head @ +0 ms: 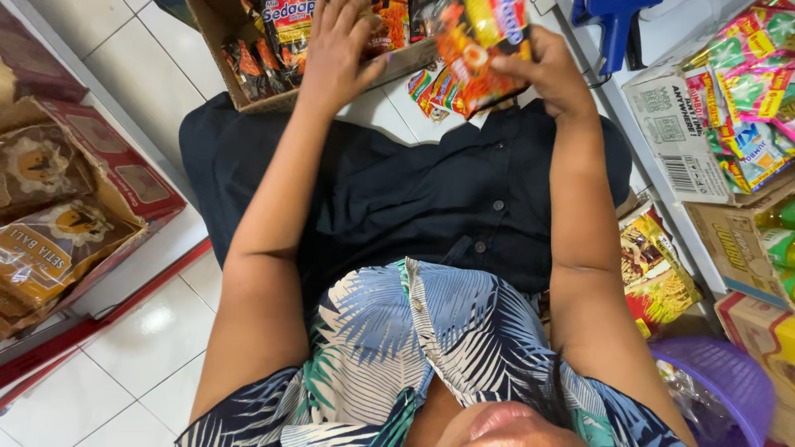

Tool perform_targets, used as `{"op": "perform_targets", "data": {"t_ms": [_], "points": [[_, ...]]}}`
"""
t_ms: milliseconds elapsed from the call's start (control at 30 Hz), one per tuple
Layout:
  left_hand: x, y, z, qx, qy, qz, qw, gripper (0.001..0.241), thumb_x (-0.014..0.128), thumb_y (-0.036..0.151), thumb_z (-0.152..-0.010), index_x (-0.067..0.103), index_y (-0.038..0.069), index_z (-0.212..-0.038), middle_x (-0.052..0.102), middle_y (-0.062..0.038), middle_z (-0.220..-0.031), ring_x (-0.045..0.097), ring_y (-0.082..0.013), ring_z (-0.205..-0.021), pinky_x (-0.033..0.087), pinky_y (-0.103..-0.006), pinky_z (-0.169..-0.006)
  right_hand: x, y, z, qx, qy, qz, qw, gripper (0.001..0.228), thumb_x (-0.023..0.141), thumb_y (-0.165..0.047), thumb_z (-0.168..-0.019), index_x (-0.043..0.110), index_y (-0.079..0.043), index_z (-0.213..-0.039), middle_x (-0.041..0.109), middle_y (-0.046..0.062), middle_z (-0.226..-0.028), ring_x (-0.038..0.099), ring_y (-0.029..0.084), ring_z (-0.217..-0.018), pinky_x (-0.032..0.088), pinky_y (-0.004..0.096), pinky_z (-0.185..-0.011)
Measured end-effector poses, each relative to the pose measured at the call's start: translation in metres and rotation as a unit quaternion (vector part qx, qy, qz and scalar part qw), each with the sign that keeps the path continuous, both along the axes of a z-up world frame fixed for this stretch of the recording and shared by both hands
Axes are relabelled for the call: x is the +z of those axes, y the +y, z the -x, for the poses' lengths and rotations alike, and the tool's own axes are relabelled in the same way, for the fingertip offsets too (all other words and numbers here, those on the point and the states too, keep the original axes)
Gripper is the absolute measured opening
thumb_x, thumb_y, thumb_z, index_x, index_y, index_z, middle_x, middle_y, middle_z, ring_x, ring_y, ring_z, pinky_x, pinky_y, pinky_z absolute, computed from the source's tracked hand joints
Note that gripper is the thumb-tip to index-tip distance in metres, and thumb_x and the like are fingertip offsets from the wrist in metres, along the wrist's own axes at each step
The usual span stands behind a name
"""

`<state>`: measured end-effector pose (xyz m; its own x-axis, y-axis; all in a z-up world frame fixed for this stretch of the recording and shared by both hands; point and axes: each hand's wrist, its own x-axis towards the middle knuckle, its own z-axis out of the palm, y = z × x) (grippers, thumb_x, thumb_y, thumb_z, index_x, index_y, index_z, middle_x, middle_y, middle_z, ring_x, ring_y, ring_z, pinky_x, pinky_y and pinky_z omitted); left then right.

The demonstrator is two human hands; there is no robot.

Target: The person sits on the floor and takes instant noodle packets from a cardboard box, applies labels to them using a handheld labeler tool, and places the labeled packets into other boxes.

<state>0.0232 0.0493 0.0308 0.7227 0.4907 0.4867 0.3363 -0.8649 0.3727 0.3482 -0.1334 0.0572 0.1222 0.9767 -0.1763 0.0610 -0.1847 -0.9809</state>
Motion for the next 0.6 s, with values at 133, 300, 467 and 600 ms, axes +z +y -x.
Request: {"op": "perform_targets", "data": {"t_ms": [133,300,467,600], "points": [[-0.011,0.007,-0.013,-0.037,0.163,0.0,0.986,0.071,0.081,0.04,-0.086,0.06,0.013,-0.149,0.033,-0.024,-0.161,0.021,-0.0467,-0.149,0.008,-0.0657,-0.12,0.0,0.001,-0.007,-0.073,0.097,-0.069,0.99,0.036,0.079,-0.017,-0.098,0.066,0.0,-0.128,0.074,0.006,-0.122,0.07,0.012,-0.111,0.054,0.029,-0.104],[-0.049,0.002,-0.011,-0.017,0.201,-0.096,0.975,0.061,0.079,0.037,-0.092,0.063,0.031,-0.15,0.023,-0.012,-0.175,0.013,-0.0425,-0.158,0.004,-0.0695,-0.123,0.008,0.001,-0.005,-0.098,0.099,-0.088,0.986,0.036,0.079,-0.016,-0.1,0.065,0.0,-0.129,0.073,0.007,-0.123,0.07,0.013,-0.112,0.054,0.03,-0.105],[-0.061,-0.01,-0.011,-0.018,0.188,-0.104,0.976,0.051,0.076,0.032,-0.094,0.065,0.032,-0.143,0.018,-0.008,-0.177,0.006,-0.0427,-0.159,0.003,-0.0705,-0.123,0.012,0.001,-0.001,-0.112,0.127,-0.101,0.98,0.035,0.079,-0.015,-0.101,0.065,0.0,-0.129,0.073,0.008,-0.124,0.069,0.014,-0.113,0.053,0.031,-0.108],[-0.059,-0.025,-0.012,-0.013,0.181,-0.126,0.975,0.046,0.067,0.026,-0.099,0.065,0.028,-0.145,0.014,-0.006,-0.178,0.001,-0.0421,-0.16,0.005,-0.0706,-0.123,0.012,0.0,0.002,-0.118,0.135,-0.104,0.978,0.038,0.08,-0.013,-0.1,0.062,0.001,-0.131,0.072,0.009,-0.126,0.07,0.017,-0.116,0.055,0.033,-0.109]]}}
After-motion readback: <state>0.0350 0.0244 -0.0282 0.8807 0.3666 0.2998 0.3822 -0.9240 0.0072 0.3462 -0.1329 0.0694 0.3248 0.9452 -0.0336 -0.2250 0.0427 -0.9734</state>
